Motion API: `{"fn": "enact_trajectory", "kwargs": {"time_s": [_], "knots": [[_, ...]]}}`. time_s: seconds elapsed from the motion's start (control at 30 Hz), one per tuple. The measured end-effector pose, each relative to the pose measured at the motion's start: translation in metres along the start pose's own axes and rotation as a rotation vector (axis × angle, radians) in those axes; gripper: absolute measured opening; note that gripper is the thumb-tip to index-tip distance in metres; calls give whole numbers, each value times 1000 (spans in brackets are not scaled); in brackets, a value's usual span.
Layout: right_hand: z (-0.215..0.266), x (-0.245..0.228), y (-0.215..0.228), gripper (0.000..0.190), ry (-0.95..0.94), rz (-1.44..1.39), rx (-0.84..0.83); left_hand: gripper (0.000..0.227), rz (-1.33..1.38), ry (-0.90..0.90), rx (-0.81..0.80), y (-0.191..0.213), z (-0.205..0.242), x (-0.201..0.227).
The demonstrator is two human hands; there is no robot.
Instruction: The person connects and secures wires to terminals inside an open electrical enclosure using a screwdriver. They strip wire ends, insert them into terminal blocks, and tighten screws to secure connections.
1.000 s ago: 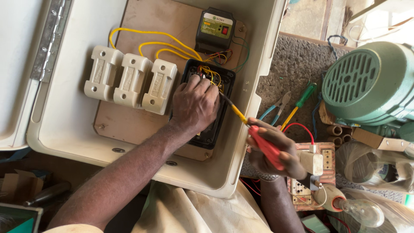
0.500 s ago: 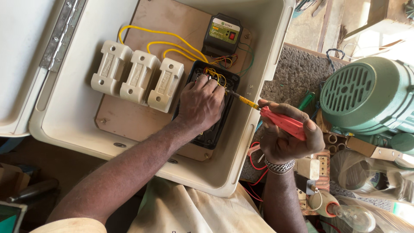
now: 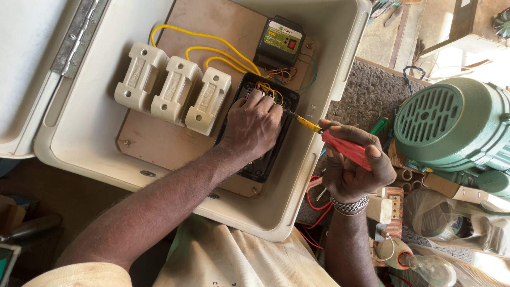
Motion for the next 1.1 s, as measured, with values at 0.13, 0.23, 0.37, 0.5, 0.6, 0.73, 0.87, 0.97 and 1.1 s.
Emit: {"fn": "enact_trajectory", "kwargs": {"time_s": [0.13, 0.23, 0.37, 0.5, 0.6, 0.73, 0.87, 0.97, 1.1], "knots": [[-2, 0, -2, 71, 3, 9, -34, 8, -4, -6, 8, 2, 0, 0], [-3, 0, -3, 71, -4, -7, -35, 7, -10, -10, 18, 3, 1, 1], [-9, -3, -6, 73, -11, 15, -51, 6, -12, -10, 2, 1, 1, 1], [-26, -6, -13, 73, 42, 83, -105, 6, -20, -17, 28, 2, 1, 2], [-43, -6, -20, 71, 149, 50, -124, 7, -31, -7, 20, 0, 1, 1], [-62, -1, -25, 72, 115, 135, -178, 11, -28, -6, 6, 0, 0, 1], [-75, -2, -34, 92, 161, 290, -234, 11, -37, 12, -24, -3, -1, 0], [-80, 1, -39, 90, 80, 184, -295, 11, -41, 0, -24, -1, -1, 1], [-80, -2, -39, 87, 71, 165, -282, 12, -45, -4, -22, 0, 1, 2]]}}
Point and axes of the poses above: each hand's wrist, its own z-axis away from the middle knuckle, its own y-axis out of the back of the hand, x = y × z, the point moved 10 cm from there along -z, towards the middle knuckle, and after that the axes turned 2 degrees about y, right-handed, at the moved point
